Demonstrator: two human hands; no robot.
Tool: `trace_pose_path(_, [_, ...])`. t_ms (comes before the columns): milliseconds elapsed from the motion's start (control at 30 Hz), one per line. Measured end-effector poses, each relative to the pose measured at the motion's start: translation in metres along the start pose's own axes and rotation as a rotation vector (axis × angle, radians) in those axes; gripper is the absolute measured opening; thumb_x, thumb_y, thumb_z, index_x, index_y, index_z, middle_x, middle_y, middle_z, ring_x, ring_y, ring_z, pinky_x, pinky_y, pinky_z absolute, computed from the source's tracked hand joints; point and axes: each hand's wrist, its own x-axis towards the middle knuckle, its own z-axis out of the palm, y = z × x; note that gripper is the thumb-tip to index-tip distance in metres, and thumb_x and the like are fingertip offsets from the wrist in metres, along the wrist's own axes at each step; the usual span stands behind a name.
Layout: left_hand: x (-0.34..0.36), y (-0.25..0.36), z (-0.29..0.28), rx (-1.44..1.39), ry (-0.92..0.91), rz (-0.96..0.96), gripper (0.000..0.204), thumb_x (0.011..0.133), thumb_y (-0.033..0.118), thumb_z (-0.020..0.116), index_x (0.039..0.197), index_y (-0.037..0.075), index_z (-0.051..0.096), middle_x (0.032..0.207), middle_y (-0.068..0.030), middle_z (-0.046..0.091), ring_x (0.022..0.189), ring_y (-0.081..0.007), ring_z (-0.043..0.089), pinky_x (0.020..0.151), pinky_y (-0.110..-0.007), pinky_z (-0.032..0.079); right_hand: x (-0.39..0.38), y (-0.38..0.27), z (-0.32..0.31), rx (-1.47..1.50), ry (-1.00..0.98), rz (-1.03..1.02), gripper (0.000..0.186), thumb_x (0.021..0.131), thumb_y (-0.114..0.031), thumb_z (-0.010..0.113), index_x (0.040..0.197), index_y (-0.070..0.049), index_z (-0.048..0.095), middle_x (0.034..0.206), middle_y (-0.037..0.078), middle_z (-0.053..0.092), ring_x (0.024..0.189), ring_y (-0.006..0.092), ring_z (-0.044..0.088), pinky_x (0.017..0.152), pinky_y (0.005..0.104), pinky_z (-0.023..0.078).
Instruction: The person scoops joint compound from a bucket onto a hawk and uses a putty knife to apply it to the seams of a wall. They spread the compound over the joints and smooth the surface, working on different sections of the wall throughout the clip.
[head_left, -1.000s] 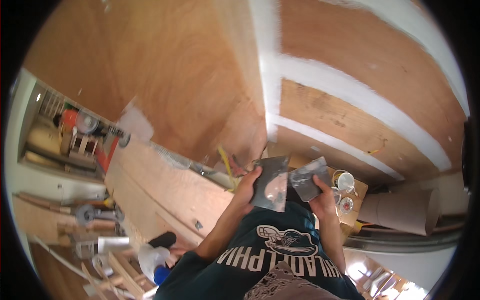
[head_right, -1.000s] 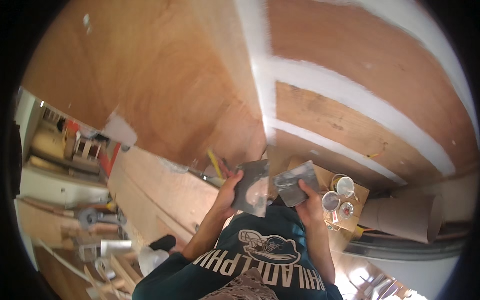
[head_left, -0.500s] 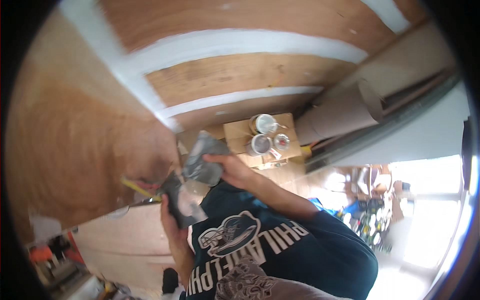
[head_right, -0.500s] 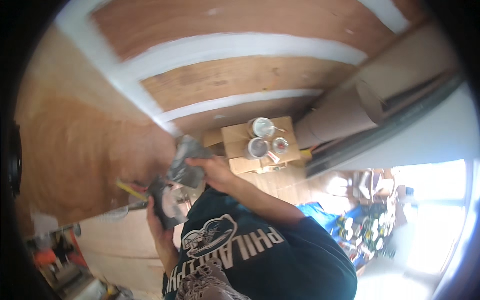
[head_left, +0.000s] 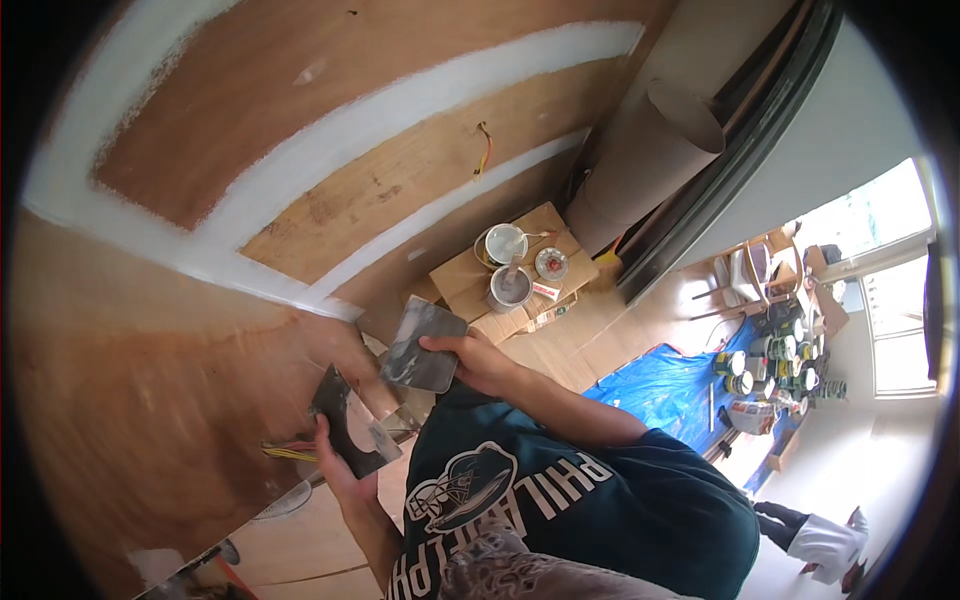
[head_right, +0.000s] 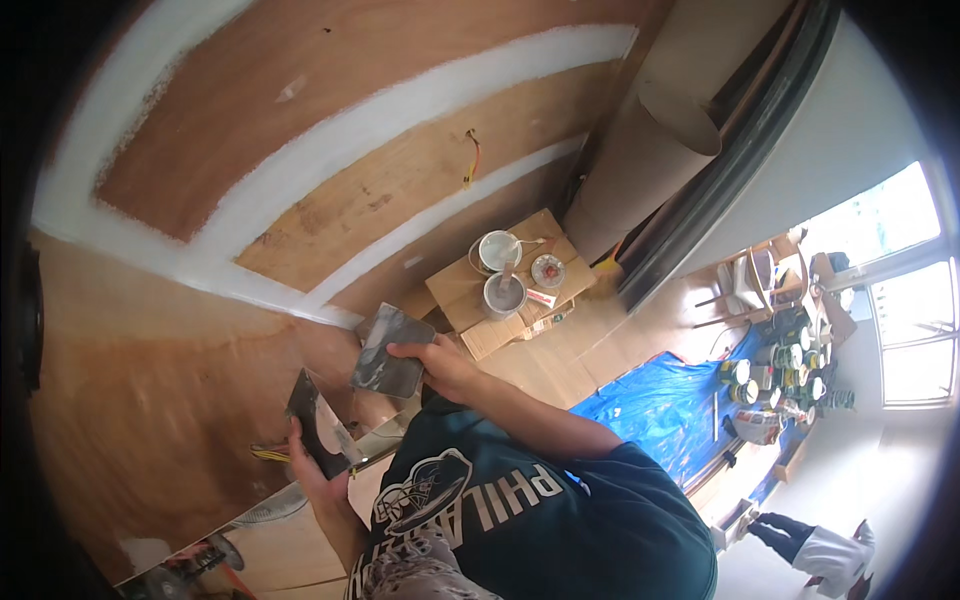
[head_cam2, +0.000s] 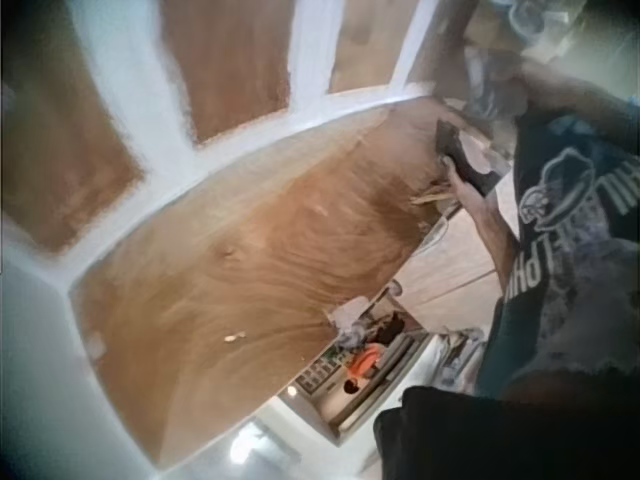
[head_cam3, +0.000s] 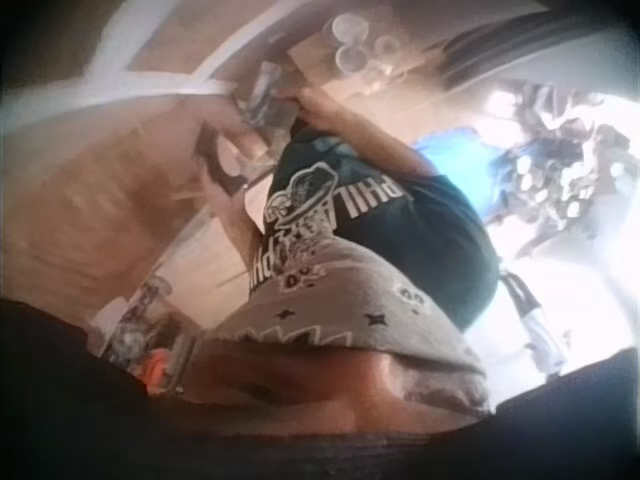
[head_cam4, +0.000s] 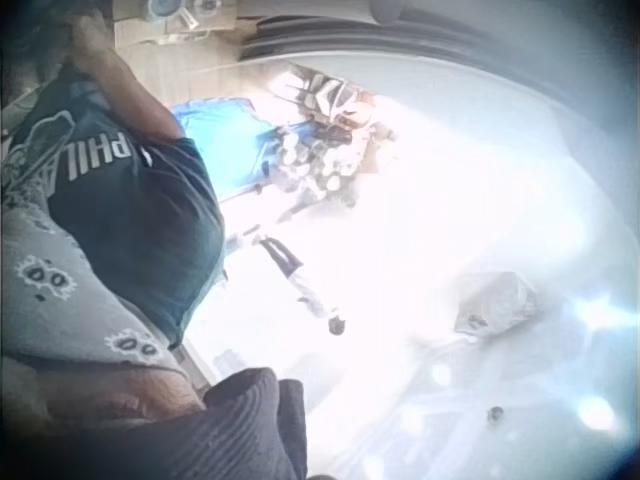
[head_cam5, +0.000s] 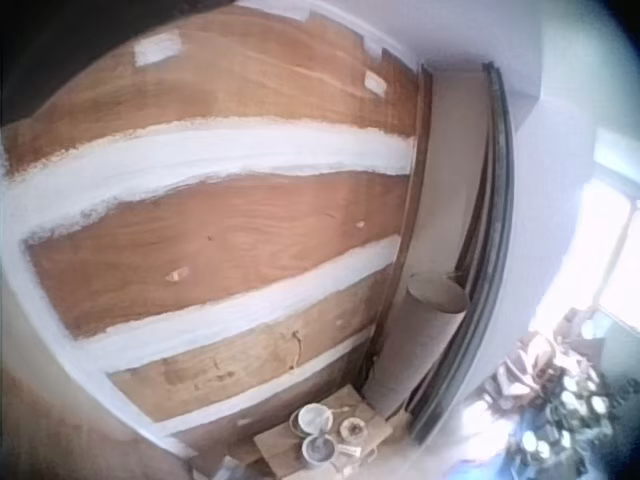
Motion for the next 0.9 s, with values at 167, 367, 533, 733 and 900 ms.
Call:
trace_pose_path(167, [-0.001,-0.004,0.025,-0.002,-0.073,-0.058,0.034,0.093,0.032,0.062,0.116,0.008,0.062,0.111,-0.0045,0.067,0.099,-0.019,0.064,0.087,-0.036,0.049,-0.004,-0.01,-0.007,0.048,0.036,-0.051,0.037,0.088,-0.012,0.068,0.121,0.0,0.055,0.113,0.01,0.065,0.103,0.0217,0.065,0.09,0.0354,0.053])
trace_pose_path(367, [-0.005,-0.012,0.033,-0.028,-0.195,-0.058,0.038,0.096,0.028,0.058,0.125,0.003,0.058,0.12,-0.0063,0.065,0.109,-0.0201,0.062,0.096,-0.036,0.046,-0.008,-0.007,-0.012,0.031,0.074,-0.101,0.035,0.087,-0.008,0.067,0.12,-0.001,0.057,0.11,0.009,0.066,0.1,0.0207,0.066,0.088,0.035,0.053])
trace_pose_path(533, [-0.003,-0.026,0.024,-0.037,-0.049,-0.061,0.026,0.096,0.026,0.06,0.113,0.007,0.064,0.109,-0.0061,0.068,0.098,-0.0178,0.065,0.086,-0.035,0.05,-0.015,0.007,-0.028,0.038,0.075,-0.055,0.032,0.086,-0.005,0.067,0.117,-0.001,0.059,0.109,0.009,0.066,0.1,0.0204,0.065,0.089,0.0353,0.052])
trace_pose_path(733, [-0.005,-0.028,0.013,-0.007,-0.001,-0.062,0.028,0.097,0.025,0.058,0.116,0.005,0.063,0.111,-0.0057,0.068,0.101,-0.0177,0.065,0.088,-0.032,0.05,-0.016,0.018,-0.035,-0.016,0.09,0.084,0.033,0.085,-0.005,0.068,0.117,-0.002,0.061,0.109,0.007,0.067,0.102,0.0188,0.064,0.09,0.0337,0.05])
trace_pose_path(900, [0.009,-0.038,0.003,-0.026,0.049,-0.021,0.032,0.097,0.027,0.057,0.119,0.005,0.061,0.113,-0.0059,0.067,0.103,-0.0182,0.064,0.09,-0.033,0.05,-0.003,0.016,-0.044,-0.224,-0.036,-0.001,0.032,0.086,-0.006,0.068,0.117,-0.002,0.063,0.107,0.005,0.068,0.101,0.0155,0.062,0.091,0.0315,0.047])
